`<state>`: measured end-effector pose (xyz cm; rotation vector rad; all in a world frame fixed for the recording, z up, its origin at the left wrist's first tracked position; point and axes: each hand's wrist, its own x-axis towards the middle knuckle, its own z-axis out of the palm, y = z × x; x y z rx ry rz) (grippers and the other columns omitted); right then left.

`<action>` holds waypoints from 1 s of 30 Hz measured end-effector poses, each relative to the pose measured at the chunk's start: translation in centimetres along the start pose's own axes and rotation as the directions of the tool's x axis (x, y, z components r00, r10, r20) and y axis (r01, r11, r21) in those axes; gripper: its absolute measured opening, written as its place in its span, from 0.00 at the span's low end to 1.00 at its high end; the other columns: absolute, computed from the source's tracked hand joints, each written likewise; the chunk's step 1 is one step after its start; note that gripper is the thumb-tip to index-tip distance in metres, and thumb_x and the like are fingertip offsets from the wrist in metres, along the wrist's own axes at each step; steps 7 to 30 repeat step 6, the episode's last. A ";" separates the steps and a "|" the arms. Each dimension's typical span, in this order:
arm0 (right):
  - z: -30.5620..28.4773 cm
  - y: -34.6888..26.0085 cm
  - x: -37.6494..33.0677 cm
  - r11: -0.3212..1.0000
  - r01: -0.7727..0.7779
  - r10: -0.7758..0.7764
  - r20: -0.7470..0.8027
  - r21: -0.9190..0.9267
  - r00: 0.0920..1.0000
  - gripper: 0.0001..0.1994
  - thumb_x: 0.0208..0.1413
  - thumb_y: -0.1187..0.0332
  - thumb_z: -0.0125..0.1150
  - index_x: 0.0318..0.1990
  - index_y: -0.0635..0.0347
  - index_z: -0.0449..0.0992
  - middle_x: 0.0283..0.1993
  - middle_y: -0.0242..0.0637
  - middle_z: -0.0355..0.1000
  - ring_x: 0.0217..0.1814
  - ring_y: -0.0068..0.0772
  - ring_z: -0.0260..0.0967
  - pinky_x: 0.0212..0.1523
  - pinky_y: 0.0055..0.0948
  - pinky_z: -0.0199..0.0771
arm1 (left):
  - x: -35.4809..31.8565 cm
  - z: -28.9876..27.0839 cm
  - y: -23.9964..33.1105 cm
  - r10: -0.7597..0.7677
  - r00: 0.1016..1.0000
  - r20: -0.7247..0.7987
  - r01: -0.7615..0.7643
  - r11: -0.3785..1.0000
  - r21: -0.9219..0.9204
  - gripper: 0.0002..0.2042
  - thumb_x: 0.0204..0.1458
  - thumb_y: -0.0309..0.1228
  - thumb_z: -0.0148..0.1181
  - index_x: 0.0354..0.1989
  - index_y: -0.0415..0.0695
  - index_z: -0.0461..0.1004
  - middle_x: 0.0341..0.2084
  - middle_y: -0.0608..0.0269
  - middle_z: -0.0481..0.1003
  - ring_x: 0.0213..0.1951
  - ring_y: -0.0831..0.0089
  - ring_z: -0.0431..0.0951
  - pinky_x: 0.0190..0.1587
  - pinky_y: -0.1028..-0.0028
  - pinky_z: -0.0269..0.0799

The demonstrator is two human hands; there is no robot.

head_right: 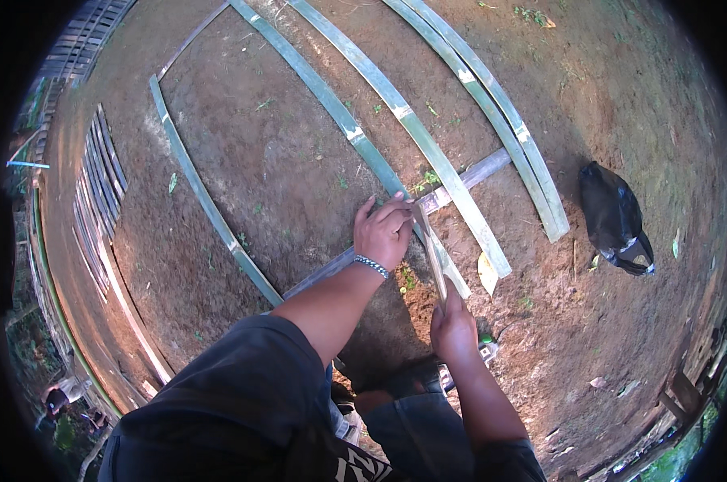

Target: The person assembles a wooden frame on the ground using a hammer and nails. They measure the wooden slats with a tape measure, mark positions, and hammer nails to secure the pieces together. The person repeatedly measures and adjusts the frame components to ensure proper alignment.

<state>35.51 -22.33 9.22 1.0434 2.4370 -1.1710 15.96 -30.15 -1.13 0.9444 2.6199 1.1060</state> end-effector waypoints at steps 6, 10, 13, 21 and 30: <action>0.5 0.4 0.4 0.991 -0.113 0.118 0.071 -0.078 0.990 0.32 0.64 0.74 0.56 0.75 0.53 0.56 0.59 0.64 0.73 0.54 0.73 0.75 0.55 0.58 0.78 | 0.1 0.1 -0.2 -0.010 0.999 0.032 0.009 1.000 0.029 0.02 0.55 0.32 0.67 0.36 0.51 0.82 0.48 0.73 0.83 0.61 0.75 0.78 0.71 0.53 0.58; 0.5 0.4 0.4 0.991 -0.113 0.118 0.071 -0.078 0.990 0.32 0.64 0.74 0.56 0.75 0.53 0.56 0.59 0.64 0.73 0.54 0.73 0.75 0.55 0.58 0.78 | 0.1 0.1 -0.2 -0.010 0.999 0.032 0.009 1.000 0.029 0.02 0.55 0.32 0.67 0.36 0.51 0.82 0.48 0.73 0.83 0.61 0.75 0.78 0.71 0.53 0.58; 0.5 0.4 0.4 0.991 -0.113 0.118 0.071 -0.078 0.990 0.32 0.64 0.74 0.56 0.75 0.53 0.56 0.59 0.64 0.73 0.54 0.73 0.75 0.55 0.58 0.78 | 0.1 0.1 -0.2 -0.010 0.999 0.032 0.009 1.000 0.029 0.02 0.55 0.32 0.67 0.36 0.51 0.82 0.48 0.73 0.83 0.61 0.75 0.78 0.71 0.53 0.58; 0.5 0.4 0.4 0.991 -0.113 0.118 0.071 -0.078 0.990 0.32 0.64 0.74 0.56 0.75 0.53 0.56 0.59 0.64 0.73 0.54 0.73 0.75 0.55 0.58 0.78 | 0.1 0.1 -0.2 -0.010 0.999 0.032 0.009 1.000 0.029 0.02 0.55 0.32 0.67 0.36 0.51 0.82 0.48 0.73 0.83 0.61 0.75 0.78 0.71 0.53 0.58; 0.5 0.4 0.4 0.991 -0.113 0.118 0.071 -0.078 0.990 0.32 0.64 0.74 0.56 0.75 0.53 0.56 0.59 0.64 0.73 0.54 0.73 0.75 0.55 0.58 0.78 | 0.1 0.1 -0.2 -0.010 0.999 0.032 0.009 1.000 0.029 0.02 0.55 0.32 0.67 0.36 0.51 0.82 0.48 0.73 0.83 0.61 0.75 0.78 0.71 0.53 0.58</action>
